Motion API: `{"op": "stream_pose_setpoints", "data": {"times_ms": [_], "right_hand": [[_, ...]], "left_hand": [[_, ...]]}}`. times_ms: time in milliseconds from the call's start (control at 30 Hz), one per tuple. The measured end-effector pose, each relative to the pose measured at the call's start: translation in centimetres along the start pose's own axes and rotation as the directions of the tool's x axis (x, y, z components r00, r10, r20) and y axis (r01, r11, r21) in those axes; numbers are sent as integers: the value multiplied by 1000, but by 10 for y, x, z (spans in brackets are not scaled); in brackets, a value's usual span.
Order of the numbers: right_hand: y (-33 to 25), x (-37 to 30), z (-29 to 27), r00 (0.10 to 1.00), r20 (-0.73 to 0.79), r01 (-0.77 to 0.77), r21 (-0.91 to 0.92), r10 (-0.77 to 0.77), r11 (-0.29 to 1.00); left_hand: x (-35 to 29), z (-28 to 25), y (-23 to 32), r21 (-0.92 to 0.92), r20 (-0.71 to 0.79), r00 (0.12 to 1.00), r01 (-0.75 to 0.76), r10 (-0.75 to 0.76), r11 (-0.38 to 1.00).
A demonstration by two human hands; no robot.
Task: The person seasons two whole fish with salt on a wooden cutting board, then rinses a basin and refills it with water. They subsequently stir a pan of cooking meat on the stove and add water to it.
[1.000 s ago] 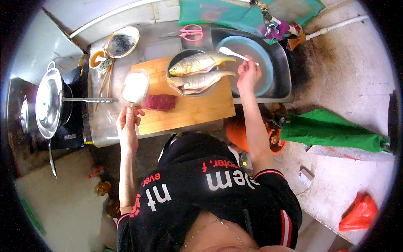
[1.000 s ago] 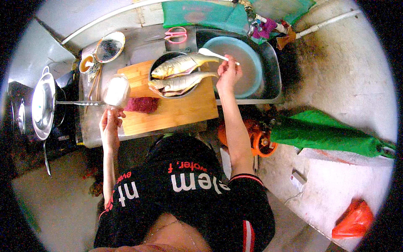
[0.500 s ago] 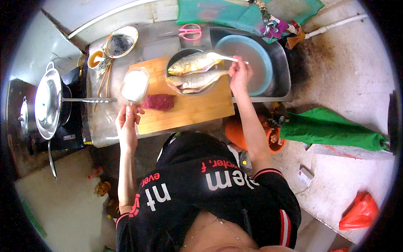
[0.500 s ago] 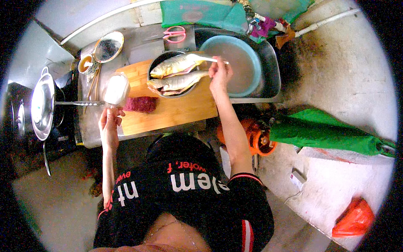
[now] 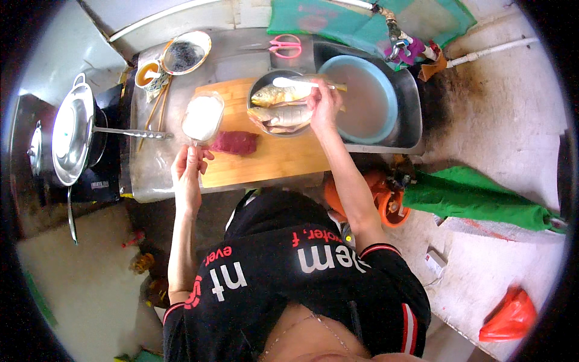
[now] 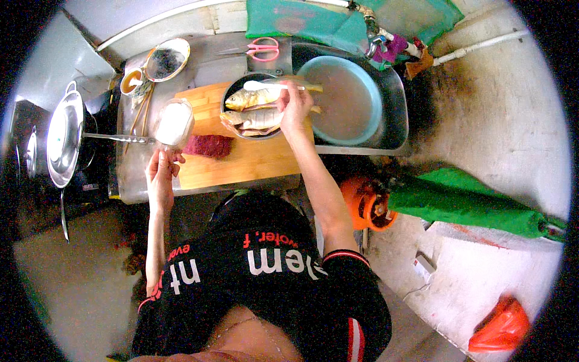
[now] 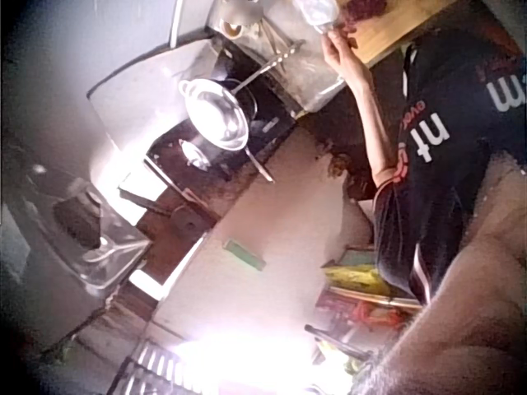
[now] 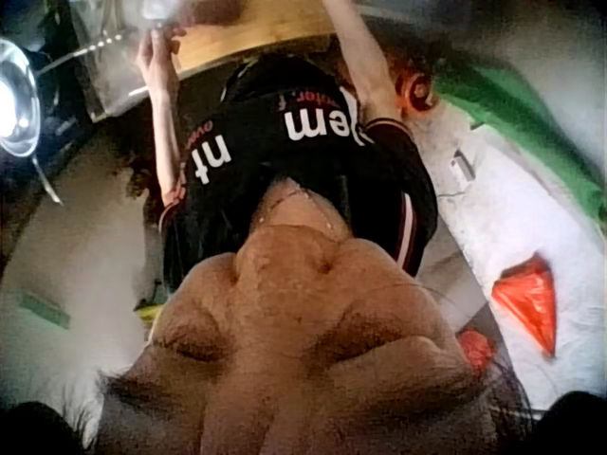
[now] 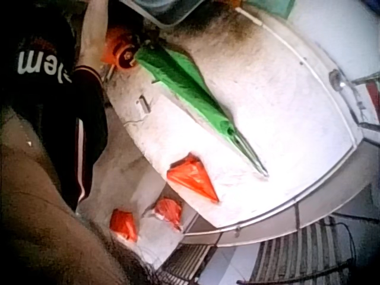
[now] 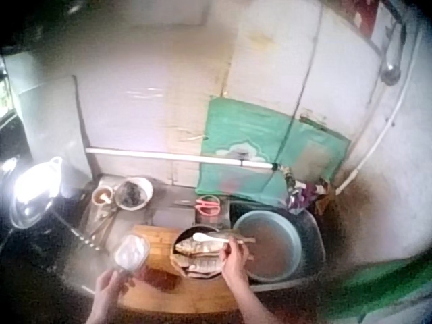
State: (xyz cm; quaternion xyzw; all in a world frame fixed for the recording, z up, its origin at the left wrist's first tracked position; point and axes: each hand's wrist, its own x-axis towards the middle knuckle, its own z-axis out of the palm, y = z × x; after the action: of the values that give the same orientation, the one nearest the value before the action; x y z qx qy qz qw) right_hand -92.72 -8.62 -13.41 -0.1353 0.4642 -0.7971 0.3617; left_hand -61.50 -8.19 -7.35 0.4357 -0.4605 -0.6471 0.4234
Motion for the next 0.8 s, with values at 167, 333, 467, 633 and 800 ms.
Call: {"op": "stream_pose_setpoints", "data": {"times_ms": [167,333,467,633,800], "right_hand": [[-3,7,-11,996,84,25,-46,-21,999],[-21,15,-26,998,20,57,-35,-57,998],[-30,16,-41,996,-46,66,-92,-70,994],[-36,16,-42,995,-57,79,-133,-87,988],[-30,15,-36,996,15,85,-168,-83,982]], "left_hand": [[1,-4,-2,-15,18,1000,9,-9,1000],[2,0,-1,-24,21,1000,-6,7,1000],[3,-2,-4,-37,33,999,-22,23,999],[5,5,1,0,34,999,-9,9,1000],[6,1,-2,16,45,999,-9,9,1000]]}}
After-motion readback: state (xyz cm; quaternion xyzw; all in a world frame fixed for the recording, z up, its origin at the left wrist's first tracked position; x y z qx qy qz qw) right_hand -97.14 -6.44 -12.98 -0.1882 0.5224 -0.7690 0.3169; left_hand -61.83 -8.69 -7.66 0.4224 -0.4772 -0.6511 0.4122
